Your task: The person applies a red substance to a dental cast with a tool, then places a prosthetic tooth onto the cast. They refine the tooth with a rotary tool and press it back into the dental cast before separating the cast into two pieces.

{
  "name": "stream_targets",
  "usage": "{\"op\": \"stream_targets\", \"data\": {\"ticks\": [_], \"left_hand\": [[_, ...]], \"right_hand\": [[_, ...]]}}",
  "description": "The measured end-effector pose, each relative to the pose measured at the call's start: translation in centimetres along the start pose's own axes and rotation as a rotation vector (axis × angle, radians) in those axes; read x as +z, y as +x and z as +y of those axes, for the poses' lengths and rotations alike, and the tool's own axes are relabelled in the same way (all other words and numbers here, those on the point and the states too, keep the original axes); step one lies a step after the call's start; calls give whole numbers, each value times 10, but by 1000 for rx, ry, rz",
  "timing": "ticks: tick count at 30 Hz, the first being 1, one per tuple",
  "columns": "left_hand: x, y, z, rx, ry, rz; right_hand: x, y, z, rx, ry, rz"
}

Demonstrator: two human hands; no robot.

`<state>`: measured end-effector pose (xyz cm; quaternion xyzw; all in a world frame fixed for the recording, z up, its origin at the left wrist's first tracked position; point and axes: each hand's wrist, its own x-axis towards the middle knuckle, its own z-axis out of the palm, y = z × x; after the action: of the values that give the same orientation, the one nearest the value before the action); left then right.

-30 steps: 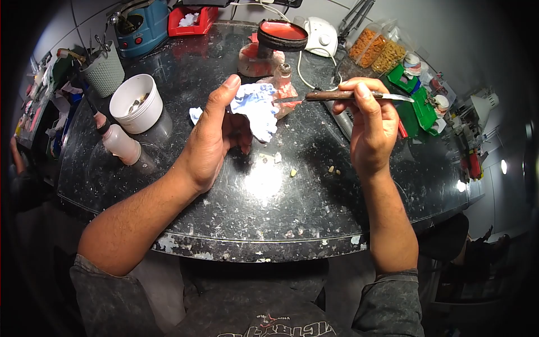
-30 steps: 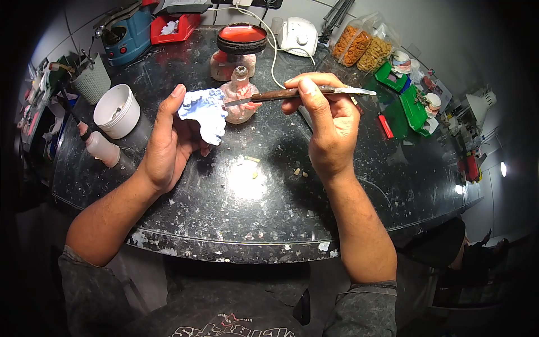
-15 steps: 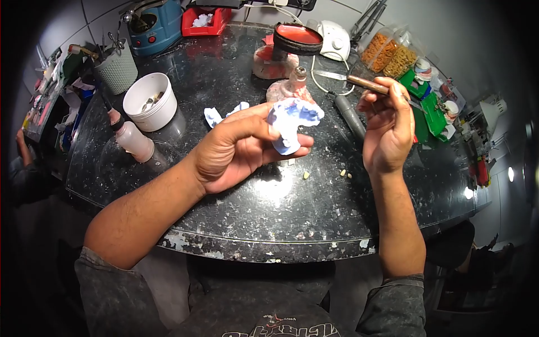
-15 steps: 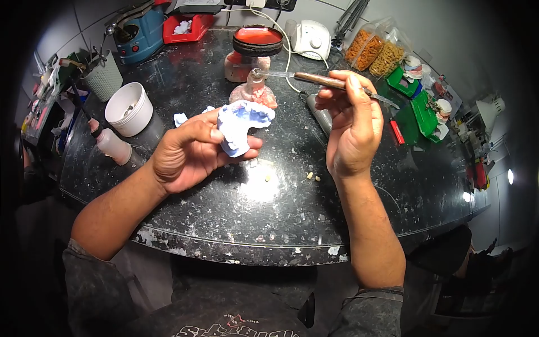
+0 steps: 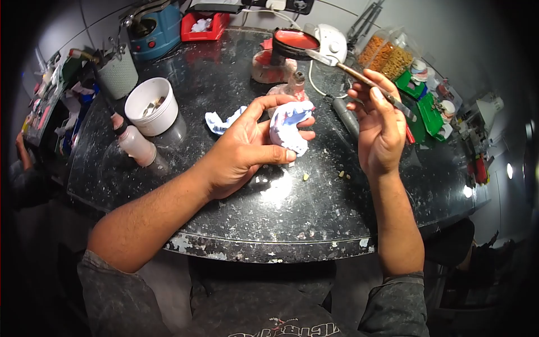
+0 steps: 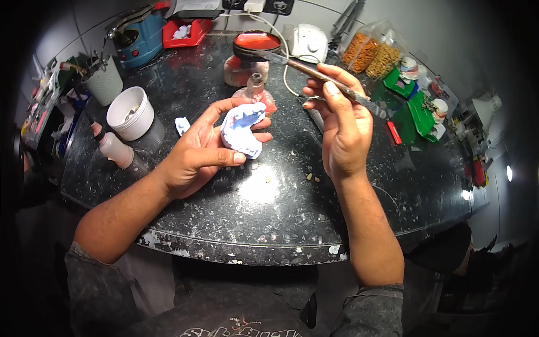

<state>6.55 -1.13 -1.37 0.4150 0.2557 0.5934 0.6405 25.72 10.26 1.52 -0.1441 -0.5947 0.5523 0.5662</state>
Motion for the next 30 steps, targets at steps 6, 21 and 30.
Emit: {"op": "stream_targets", "data": {"ticks": [6, 21, 30], "left_hand": [[1, 1, -7, 78, 100, -9], [2, -4, -10, 220, 450, 107], [3, -5, -8, 139, 439, 112]], "right_hand": [[3, 14, -6, -178, -263, -73], [19, 41, -4, -289, -639, -145], [9, 43, -3, -155, -362, -119]]}}
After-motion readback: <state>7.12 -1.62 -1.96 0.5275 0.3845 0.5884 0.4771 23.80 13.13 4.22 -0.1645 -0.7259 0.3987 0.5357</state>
